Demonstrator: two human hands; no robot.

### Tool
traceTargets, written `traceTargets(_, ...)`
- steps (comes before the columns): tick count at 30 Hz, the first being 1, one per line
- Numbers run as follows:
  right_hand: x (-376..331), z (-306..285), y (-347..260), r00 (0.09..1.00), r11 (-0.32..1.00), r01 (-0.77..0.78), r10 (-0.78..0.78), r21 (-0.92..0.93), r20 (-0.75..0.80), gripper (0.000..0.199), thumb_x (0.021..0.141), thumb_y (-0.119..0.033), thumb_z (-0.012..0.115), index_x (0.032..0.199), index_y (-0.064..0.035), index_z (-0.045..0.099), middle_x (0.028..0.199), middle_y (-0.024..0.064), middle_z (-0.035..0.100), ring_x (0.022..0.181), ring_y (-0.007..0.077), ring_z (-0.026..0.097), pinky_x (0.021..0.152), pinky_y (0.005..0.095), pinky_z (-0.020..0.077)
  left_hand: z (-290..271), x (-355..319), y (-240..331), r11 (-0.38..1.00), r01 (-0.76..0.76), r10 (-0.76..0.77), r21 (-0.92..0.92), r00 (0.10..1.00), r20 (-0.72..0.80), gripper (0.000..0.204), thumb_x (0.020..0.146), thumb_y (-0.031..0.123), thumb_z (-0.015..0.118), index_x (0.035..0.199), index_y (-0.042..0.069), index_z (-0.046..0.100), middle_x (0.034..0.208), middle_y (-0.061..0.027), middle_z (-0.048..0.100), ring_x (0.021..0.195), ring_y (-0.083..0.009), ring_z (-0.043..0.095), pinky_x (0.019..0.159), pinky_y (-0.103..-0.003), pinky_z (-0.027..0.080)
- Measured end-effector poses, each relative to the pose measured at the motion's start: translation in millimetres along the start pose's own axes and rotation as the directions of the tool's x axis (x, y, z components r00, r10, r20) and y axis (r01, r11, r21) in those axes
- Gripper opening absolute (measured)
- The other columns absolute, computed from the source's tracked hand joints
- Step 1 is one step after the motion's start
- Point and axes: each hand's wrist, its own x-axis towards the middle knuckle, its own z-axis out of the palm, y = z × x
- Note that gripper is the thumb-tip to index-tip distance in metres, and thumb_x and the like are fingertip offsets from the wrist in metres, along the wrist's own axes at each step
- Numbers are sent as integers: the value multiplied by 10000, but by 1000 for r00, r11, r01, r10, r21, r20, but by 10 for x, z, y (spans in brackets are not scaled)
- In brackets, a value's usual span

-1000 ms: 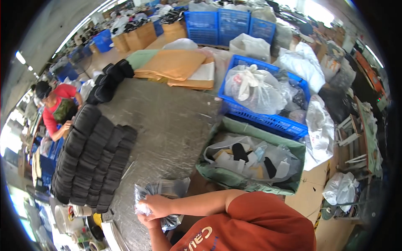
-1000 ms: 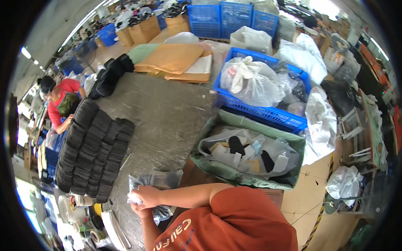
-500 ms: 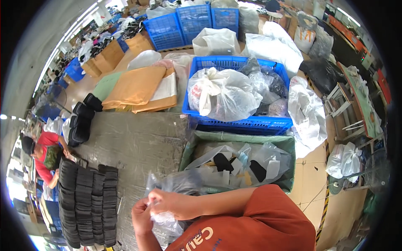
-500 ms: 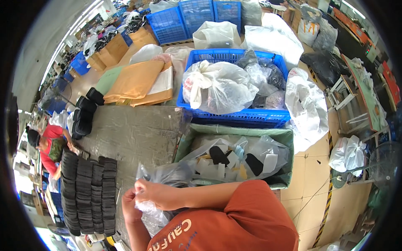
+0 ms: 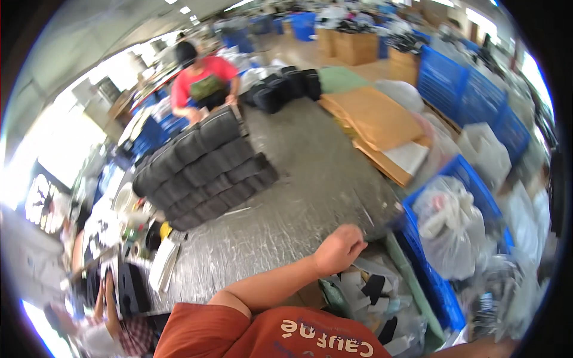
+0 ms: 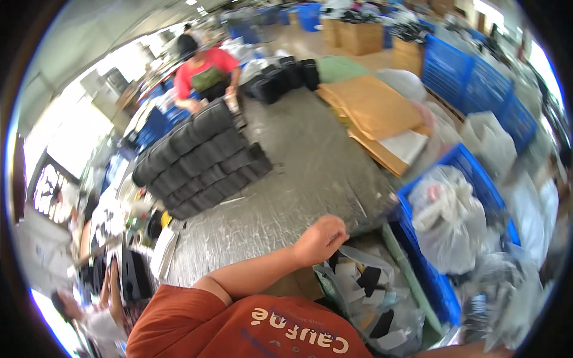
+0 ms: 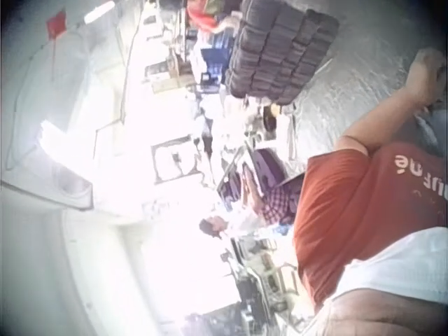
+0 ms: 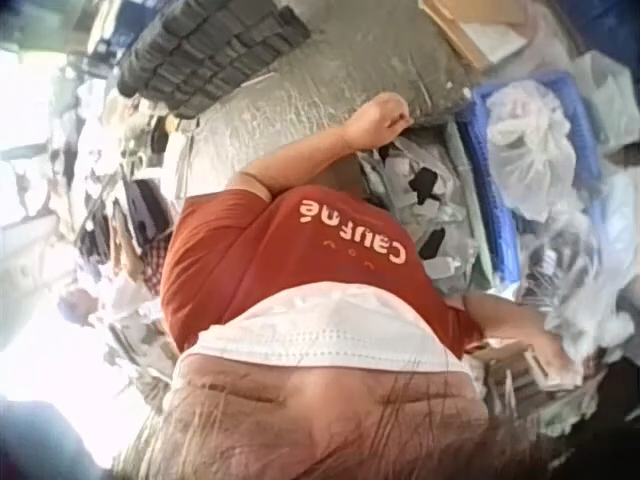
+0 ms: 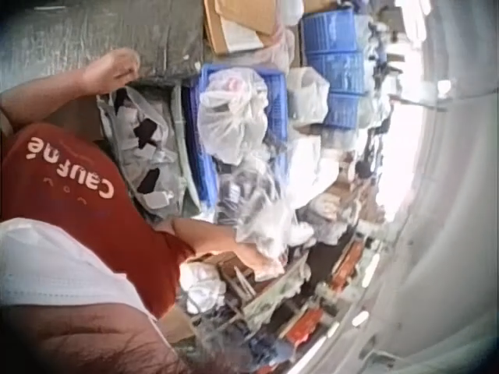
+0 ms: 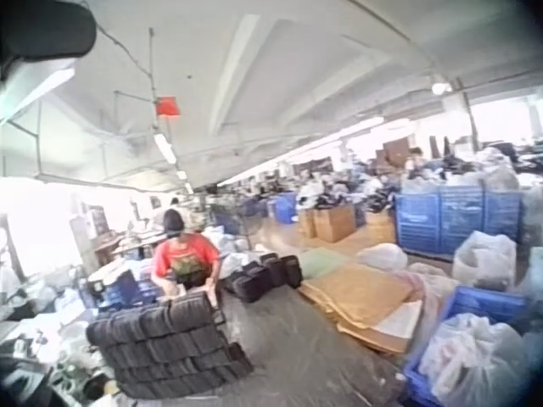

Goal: Gathering Various shoe parts from bins and putting them into plastic bags.

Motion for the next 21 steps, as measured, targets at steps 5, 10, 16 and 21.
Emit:
traceTargets(5, -264, 4106, -144, 994, 955, -105, 98, 278, 40, 464, 915, -335, 328, 1141, 42, 476, 1117, 171, 520, 987, 238, 510, 856, 340, 419, -153, -1263, -57, 736, 317, -472, 598, 874, 116, 151, 802, 191, 532, 783, 42, 544, 844, -125, 539, 832, -315, 536, 731, -400, 446)
traceTargets(10, -559, 5803, -2784, 991, 964, -9, -28, 265, 135, 471, 913, -357, 358, 1092, 53, 503, 1074, 196, 538, 919, 252, 535, 831, 346, 433, -540, -2147, 130, 645, 442, -715, 623, 636, 289, 175, 791, 219, 543, 804, 49, 584, 891, -116, 571, 880, -298, 556, 749, -399, 462)
traceTargets(16, -1512, 7449, -3722, 730, 986, -56, -69, 160, 680, 220, 876, -161, 484, 994, 5, 569, 994, 106, 570, 944, 195, 519, 866, 304, 396, -607, -3459, 774, 451, 742, -856, 496, 516, 8, 182, 792, 220, 553, 823, 44, 589, 882, -110, 579, 885, -295, 556, 746, -407, 457)
traceTargets(21, -3091, 7848, -5698, -56, 546, -319, -827, 775, 560, 69, 829, 23, 481, 862, -28, 514, 992, 95, 501, 920, 192, 500, 834, 271, 391, -70, -4679, 1576, 57, 998, -881, -26, 38, -472, 211, 785, 277, 570, 844, 76, 601, 914, -115, 587, 901, -288, 558, 761, -404, 458)
